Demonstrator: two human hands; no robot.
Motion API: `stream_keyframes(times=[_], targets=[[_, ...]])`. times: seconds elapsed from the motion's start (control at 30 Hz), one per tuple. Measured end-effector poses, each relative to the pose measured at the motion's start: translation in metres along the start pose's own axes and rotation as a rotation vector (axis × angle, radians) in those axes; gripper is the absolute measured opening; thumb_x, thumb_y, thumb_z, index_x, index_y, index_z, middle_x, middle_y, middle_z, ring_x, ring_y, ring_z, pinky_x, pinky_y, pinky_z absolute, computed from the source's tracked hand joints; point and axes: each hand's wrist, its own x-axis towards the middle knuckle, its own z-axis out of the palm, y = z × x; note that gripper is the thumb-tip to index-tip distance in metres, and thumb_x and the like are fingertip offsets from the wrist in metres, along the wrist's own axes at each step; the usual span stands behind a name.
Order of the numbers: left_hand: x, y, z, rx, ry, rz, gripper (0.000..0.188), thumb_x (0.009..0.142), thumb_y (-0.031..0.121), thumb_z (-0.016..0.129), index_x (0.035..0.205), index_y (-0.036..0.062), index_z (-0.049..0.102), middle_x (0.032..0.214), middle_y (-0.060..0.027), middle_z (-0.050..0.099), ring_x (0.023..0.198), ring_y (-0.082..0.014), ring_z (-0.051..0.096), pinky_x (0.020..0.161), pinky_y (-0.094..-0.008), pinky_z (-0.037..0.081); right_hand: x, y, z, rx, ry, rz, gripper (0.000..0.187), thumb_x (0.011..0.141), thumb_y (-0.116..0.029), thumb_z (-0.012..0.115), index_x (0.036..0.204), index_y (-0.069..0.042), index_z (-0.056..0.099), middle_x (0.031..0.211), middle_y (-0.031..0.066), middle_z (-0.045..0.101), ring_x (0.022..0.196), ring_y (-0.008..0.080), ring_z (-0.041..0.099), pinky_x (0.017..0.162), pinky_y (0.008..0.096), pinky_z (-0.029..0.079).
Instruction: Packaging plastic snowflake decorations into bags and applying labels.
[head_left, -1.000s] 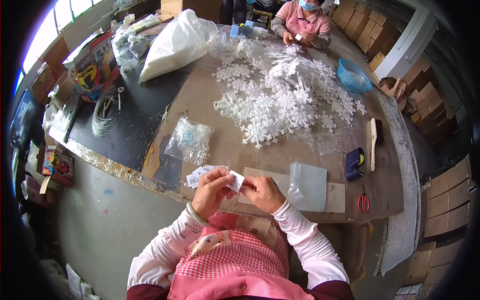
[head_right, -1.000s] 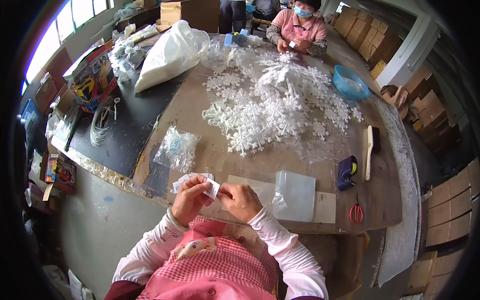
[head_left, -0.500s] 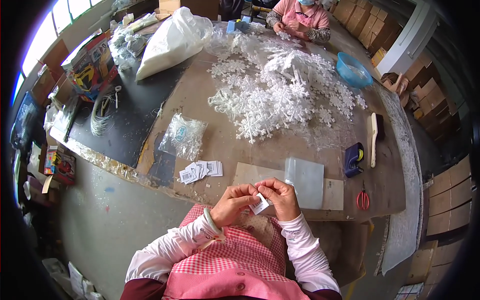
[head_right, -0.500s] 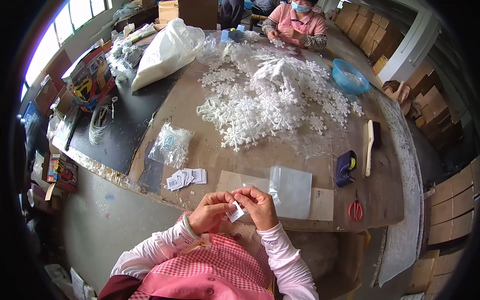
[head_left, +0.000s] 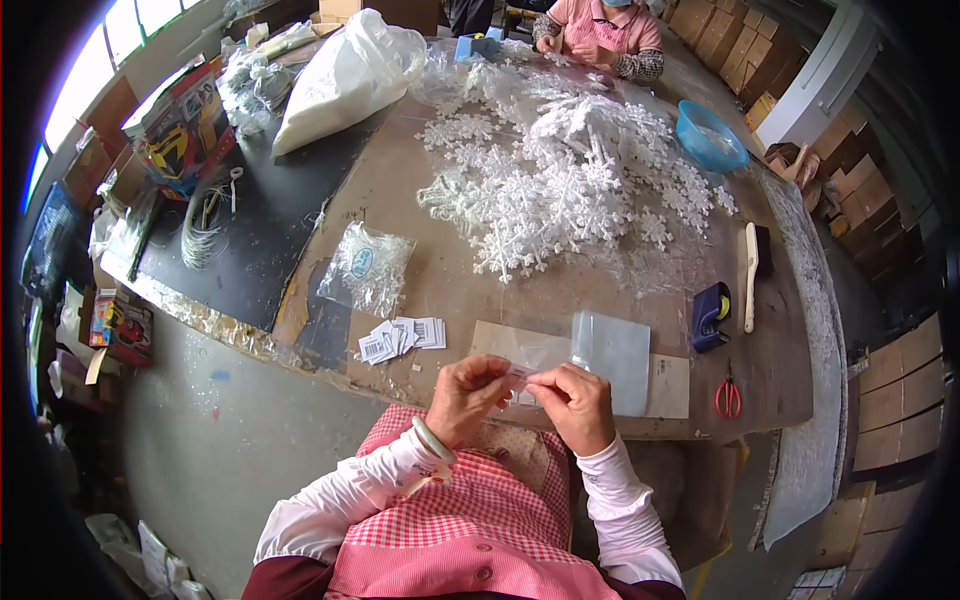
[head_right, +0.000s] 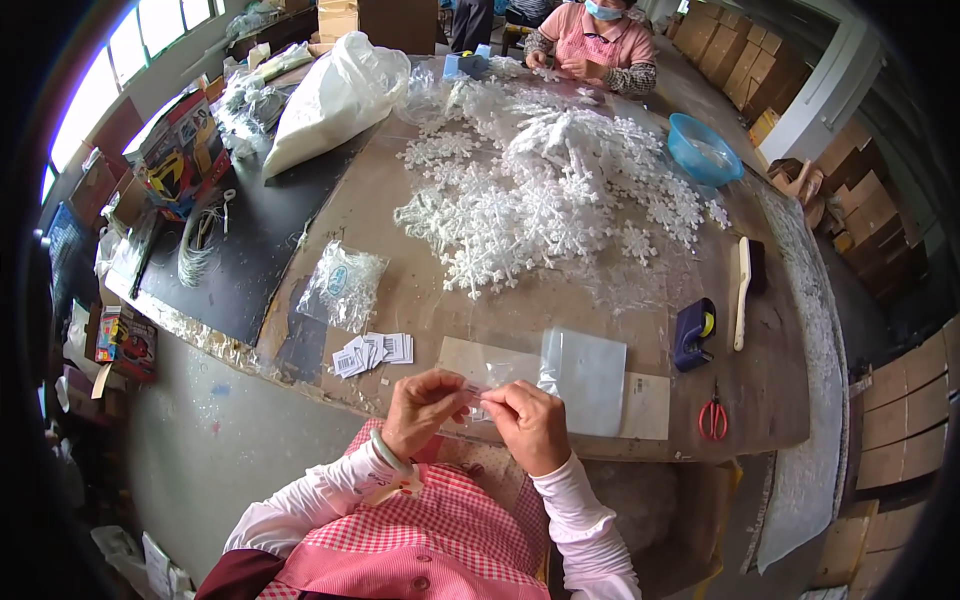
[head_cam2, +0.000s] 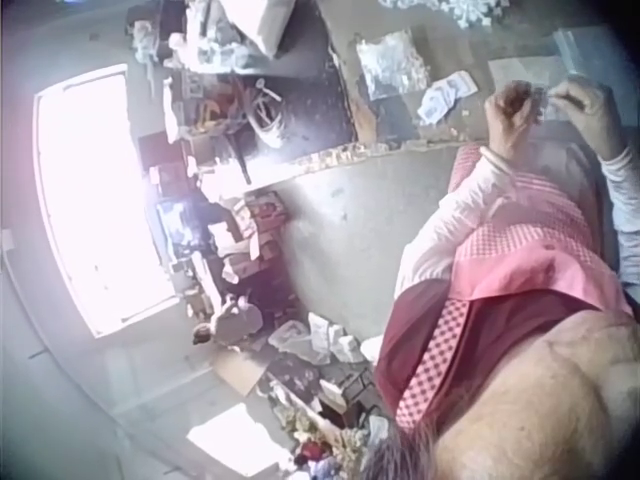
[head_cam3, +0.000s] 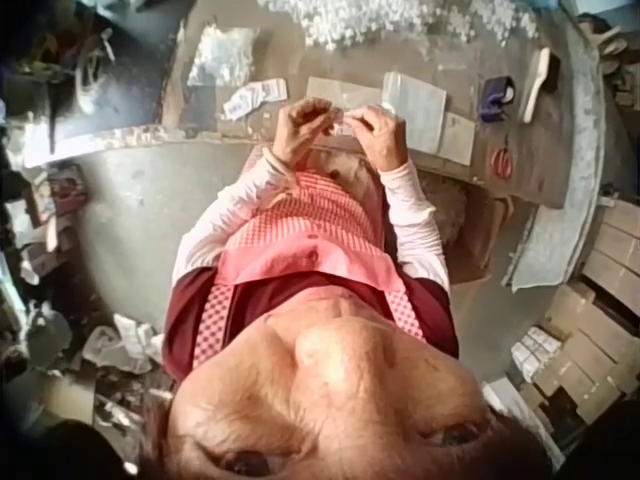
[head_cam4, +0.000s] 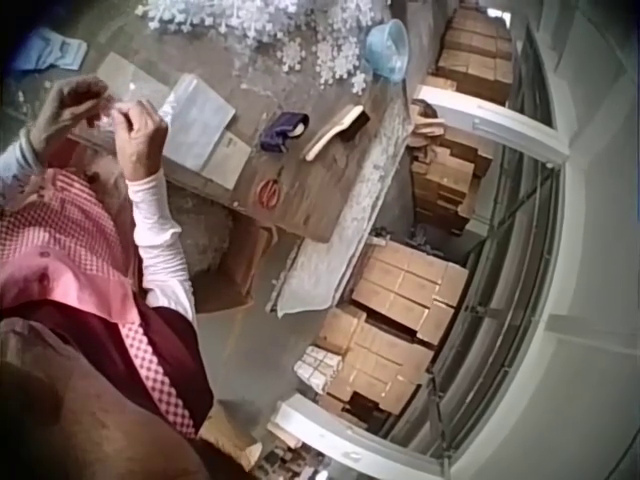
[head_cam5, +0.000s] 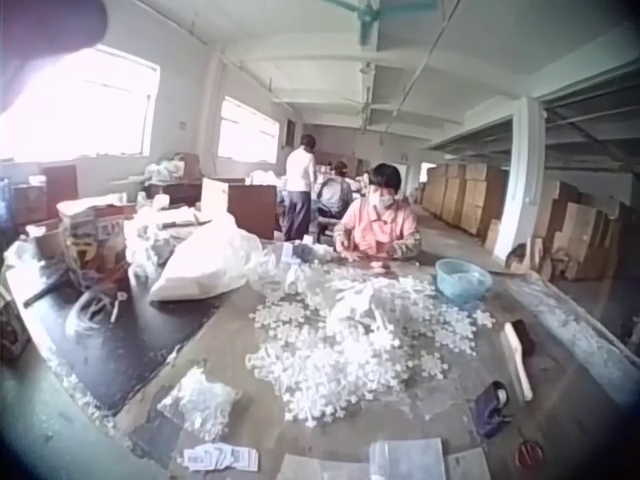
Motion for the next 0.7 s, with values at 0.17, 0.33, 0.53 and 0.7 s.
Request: stream_keyframes(times=[0.17, 0.33, 0.53, 0.7], targets=[[-0.001, 0.005, 0.006, -0.303, 0.076, -0.232, 0.016, 0.087, 0.004, 0.067, 0.099, -0.0055, 0.064, 0.082, -0.0078, 0.067, 0.065, -0.0143, 0.064, 0.060, -0.0270, 0.054, 0.008, 0.002, 0.005, -0.080, 0.130, 0.076, 0.009, 0.077, -0.001, 0.070, 0.076, -0.001, 0.061, 0.067, 0.0088, 0.061, 0.057, 0.0191, 0.061, 0.053, 0.0298, 0.046], [0.005, 0.003, -0.002, -0.467, 0.070, -0.312, 0.016, 0.088, 0.003, 0.065, 0.103, -0.0023, 0.063, 0.086, -0.0089, 0.068, 0.068, -0.0161, 0.066, 0.063, -0.0281, 0.056, 0.017, -0.005, -0.002, -0.086, 0.133, 0.038, 0.009, 0.076, 0.001, 0.071, 0.077, -0.001, 0.062, 0.067, 0.0060, 0.057, 0.053, 0.0149, 0.051, 0.050, 0.0279, 0.041], [0.003, -0.003, -0.005, -0.485, 0.053, -0.287, 0.018, 0.089, 0.000, 0.063, 0.106, -0.0008, 0.063, 0.088, -0.0089, 0.069, 0.070, -0.0160, 0.068, 0.064, -0.0284, 0.059, 0.015, -0.003, 0.007, -0.113, 0.090, 0.006, 0.011, 0.073, 0.003, 0.071, 0.076, -0.001, 0.062, 0.071, 0.0051, 0.057, 0.056, 0.0153, 0.054, 0.049, 0.0278, 0.041], [0.001, 0.000, -0.004, -0.465, 0.073, -0.257, 0.020, 0.089, -0.001, 0.062, 0.109, -0.0007, 0.062, 0.090, -0.0095, 0.069, 0.071, -0.0166, 0.068, 0.066, -0.0286, 0.059, 0.010, -0.004, 0.007, -0.179, -0.012, 0.040, 0.013, 0.074, -0.003, 0.071, 0.075, -0.005, 0.059, 0.073, 0.0067, 0.056, 0.062, 0.0253, 0.061, 0.053, 0.0359, 0.047]])
